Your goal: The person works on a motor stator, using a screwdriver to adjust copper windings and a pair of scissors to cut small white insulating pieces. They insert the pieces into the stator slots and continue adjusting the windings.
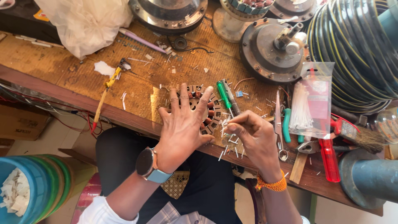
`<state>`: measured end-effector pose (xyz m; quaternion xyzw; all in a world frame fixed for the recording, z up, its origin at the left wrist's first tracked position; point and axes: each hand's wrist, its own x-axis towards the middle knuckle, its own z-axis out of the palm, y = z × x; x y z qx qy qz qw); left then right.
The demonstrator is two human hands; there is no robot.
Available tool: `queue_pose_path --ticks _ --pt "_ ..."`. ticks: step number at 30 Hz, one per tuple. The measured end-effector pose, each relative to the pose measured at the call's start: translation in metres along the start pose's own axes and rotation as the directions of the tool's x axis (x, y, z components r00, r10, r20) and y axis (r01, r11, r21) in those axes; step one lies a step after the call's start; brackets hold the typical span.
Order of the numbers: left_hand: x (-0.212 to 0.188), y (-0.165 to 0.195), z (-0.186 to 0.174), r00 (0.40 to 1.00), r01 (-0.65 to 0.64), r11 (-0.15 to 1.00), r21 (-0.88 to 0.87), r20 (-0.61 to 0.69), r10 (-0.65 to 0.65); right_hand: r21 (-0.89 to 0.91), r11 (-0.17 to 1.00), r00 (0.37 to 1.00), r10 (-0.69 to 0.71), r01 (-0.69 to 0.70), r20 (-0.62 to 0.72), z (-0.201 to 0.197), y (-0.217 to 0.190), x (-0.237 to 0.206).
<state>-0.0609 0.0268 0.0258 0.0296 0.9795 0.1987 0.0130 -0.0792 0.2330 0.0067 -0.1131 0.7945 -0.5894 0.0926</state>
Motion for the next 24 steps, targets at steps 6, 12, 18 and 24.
queue_pose_path --ticks 6,12,18,24 --pt "0.018 -0.033 -0.006 0.932 -0.327 0.944 0.031 0.176 0.317 0.018 0.995 0.995 -0.097 0.097 0.010 -0.002 0.002 0.007" --pt "0.015 -0.063 -0.026 0.845 -0.517 0.855 -0.039 0.137 0.517 -0.124 0.987 0.995 -0.099 0.102 0.025 0.003 -0.010 0.001" --pt "-0.021 -0.051 -0.015 0.912 -0.343 0.913 -0.219 -0.311 0.268 -0.168 0.982 0.996 -0.087 0.087 0.011 0.003 -0.016 0.004" --pt "-0.021 -0.044 0.007 0.859 -0.420 0.849 -0.321 -0.443 0.257 -0.180 0.978 0.995 -0.102 0.102 0.011 0.001 -0.022 -0.001"
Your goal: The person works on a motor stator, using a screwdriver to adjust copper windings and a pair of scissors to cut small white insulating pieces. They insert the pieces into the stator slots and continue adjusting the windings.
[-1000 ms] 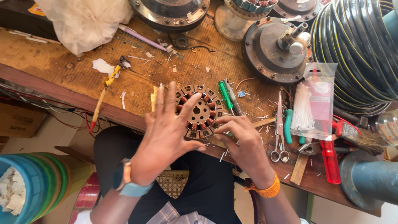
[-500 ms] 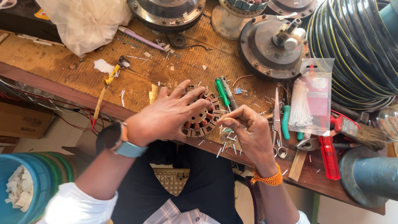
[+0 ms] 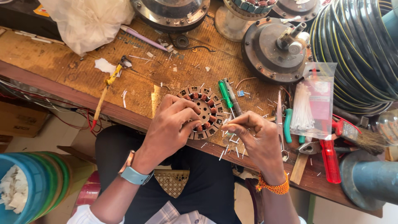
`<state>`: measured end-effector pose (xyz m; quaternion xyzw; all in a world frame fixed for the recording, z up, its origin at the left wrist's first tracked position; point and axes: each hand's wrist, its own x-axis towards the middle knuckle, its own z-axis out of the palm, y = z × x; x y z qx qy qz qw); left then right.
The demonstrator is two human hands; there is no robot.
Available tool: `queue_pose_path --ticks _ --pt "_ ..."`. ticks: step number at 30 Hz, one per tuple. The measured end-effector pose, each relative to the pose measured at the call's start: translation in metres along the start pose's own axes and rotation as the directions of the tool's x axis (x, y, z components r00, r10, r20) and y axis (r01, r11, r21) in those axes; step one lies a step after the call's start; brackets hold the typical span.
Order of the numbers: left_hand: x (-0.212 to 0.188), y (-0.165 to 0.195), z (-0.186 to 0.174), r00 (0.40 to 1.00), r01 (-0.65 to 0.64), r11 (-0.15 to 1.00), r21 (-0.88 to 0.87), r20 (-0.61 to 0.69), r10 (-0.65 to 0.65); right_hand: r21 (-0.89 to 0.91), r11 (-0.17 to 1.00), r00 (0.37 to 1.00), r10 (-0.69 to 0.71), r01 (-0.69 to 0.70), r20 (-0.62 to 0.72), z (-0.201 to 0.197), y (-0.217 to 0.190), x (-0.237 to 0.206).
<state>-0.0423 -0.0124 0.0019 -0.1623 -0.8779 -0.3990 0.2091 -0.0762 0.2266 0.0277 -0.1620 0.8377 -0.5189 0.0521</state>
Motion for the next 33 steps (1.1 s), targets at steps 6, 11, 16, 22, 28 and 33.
queue_pose_path --ticks 6,11,16,22,28,33 --pt "-0.007 0.004 -0.006 0.995 0.037 0.998 -0.054 -0.089 -0.041 -0.068 0.998 1.000 -0.005 0.004 -0.016 -0.002 -0.009 0.012" --pt "0.005 0.034 -0.015 0.984 0.006 0.998 -0.065 -0.179 -0.018 0.047 0.998 0.996 -0.036 0.032 0.080 0.000 -0.019 0.026" --pt "-0.009 0.097 -0.057 0.887 -0.203 0.931 -0.302 -0.460 0.045 0.297 0.868 0.914 -0.347 0.398 -0.210 -0.032 -0.028 0.012" --pt "-0.025 0.057 -0.087 0.913 0.004 0.908 -0.419 -0.368 -0.174 -0.177 0.976 0.988 -0.143 0.130 -0.062 -0.070 -0.002 0.017" --pt "-0.060 0.019 -0.043 0.837 0.420 0.882 -0.213 -0.286 -0.468 -0.471 0.861 0.980 -0.155 0.194 0.121 -0.070 0.021 0.037" --pt "-0.037 0.011 -0.018 0.943 0.329 0.934 0.140 -0.105 -0.316 -0.499 0.830 0.968 -0.207 0.249 0.139 -0.073 0.010 0.039"
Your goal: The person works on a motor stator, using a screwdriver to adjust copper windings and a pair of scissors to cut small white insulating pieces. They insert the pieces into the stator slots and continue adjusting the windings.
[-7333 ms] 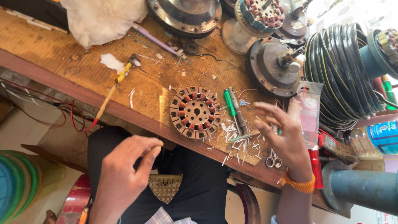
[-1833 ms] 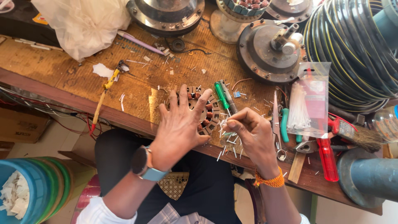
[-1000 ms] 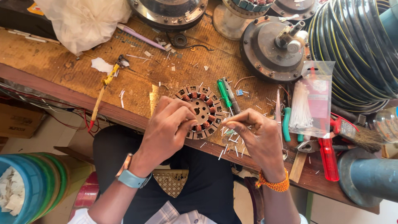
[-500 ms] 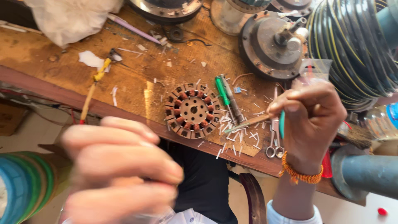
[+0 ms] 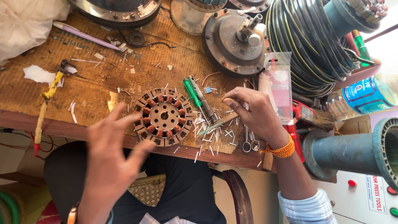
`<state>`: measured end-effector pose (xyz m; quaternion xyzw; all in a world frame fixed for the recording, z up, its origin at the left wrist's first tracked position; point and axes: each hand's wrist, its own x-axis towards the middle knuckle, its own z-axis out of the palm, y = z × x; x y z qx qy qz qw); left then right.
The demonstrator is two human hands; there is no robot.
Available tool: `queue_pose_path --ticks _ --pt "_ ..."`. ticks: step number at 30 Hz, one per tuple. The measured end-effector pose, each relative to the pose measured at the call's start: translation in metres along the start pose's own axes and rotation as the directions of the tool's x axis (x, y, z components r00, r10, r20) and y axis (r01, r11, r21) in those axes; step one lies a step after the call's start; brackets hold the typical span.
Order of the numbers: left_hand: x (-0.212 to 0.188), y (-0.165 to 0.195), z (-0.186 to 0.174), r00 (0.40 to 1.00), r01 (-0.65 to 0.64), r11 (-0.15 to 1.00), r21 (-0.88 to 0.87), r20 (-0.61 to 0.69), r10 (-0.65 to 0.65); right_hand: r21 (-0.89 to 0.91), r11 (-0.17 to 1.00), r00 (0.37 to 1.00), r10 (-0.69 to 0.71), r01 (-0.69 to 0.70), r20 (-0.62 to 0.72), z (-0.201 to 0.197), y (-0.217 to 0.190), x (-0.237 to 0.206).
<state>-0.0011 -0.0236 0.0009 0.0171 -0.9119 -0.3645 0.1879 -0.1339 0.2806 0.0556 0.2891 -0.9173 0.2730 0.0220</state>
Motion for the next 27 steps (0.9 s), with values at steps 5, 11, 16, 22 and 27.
queue_pose_path --ticks 5,11,16,22,27 --pt "0.012 0.022 0.028 0.974 -0.061 0.963 0.264 0.227 -0.001 -0.132 0.946 0.952 0.304 -0.296 0.043 -0.024 -0.008 -0.030" --pt "0.042 0.019 0.022 0.936 -0.076 0.985 0.154 0.352 0.018 -0.341 0.825 0.891 0.440 -0.451 -0.114 0.002 -0.023 -0.083" --pt "0.058 0.000 -0.013 0.911 -0.374 0.925 0.061 0.213 0.354 -0.160 0.799 0.814 0.573 -0.580 -0.094 0.010 -0.017 -0.084" --pt "0.035 0.007 -0.006 0.960 -0.272 0.962 -0.036 0.064 0.274 -0.128 0.834 0.808 0.464 -0.536 -0.363 -0.005 0.001 -0.094" --pt "0.028 0.009 0.009 0.973 -0.224 0.974 -0.041 -0.064 0.221 -0.016 0.944 0.849 0.289 -0.329 -0.442 -0.053 -0.004 -0.135"
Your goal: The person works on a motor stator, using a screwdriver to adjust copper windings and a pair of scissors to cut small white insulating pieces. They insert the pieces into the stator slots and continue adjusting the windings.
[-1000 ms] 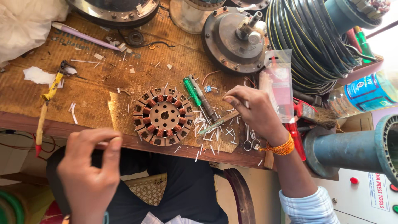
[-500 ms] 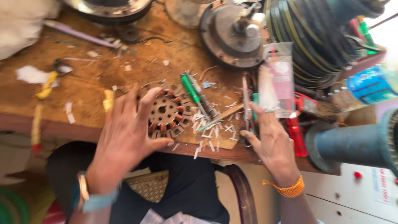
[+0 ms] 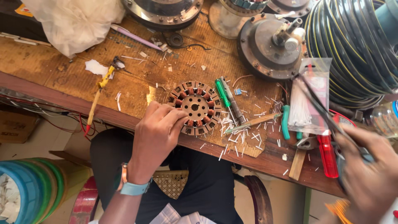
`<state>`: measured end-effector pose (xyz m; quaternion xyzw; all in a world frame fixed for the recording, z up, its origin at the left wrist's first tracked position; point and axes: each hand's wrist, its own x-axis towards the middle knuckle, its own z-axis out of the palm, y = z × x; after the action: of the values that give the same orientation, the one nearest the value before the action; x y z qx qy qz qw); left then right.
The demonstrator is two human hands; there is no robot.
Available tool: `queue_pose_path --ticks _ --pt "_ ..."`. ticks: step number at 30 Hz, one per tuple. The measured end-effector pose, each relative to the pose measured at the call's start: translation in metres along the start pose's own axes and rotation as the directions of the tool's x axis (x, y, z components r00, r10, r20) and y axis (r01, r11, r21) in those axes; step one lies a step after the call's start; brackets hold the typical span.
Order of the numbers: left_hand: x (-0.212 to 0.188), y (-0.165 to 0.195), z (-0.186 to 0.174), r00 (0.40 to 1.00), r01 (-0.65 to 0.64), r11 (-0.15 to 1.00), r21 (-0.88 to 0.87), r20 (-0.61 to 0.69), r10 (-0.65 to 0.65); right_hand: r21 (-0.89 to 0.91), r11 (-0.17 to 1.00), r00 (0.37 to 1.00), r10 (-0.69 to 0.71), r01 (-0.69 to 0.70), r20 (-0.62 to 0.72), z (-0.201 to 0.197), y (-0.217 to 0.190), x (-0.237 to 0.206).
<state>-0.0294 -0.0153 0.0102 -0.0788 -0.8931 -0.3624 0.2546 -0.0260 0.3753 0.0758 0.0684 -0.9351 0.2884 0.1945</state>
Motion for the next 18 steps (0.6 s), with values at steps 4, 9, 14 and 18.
queue_pose_path --ticks 4,9,14,18 --pt "-0.023 0.005 -0.002 0.990 0.100 0.995 -0.014 -0.100 -0.101 0.165 0.985 0.863 -0.048 -0.042 0.503 -0.026 0.010 -0.012" --pt "-0.049 0.006 -0.001 0.961 0.243 0.964 -0.104 -0.112 -0.254 0.334 0.940 0.754 -0.272 0.073 0.599 0.024 0.022 -0.075" --pt "-0.056 0.004 -0.003 0.956 0.280 0.952 -0.122 -0.055 -0.288 0.730 0.669 0.792 -0.368 -0.139 0.488 0.085 0.040 -0.098" --pt "-0.052 0.005 -0.002 0.942 0.327 0.936 -0.130 -0.036 -0.334 0.809 0.309 0.786 -0.231 -0.499 0.573 0.142 0.033 -0.137"
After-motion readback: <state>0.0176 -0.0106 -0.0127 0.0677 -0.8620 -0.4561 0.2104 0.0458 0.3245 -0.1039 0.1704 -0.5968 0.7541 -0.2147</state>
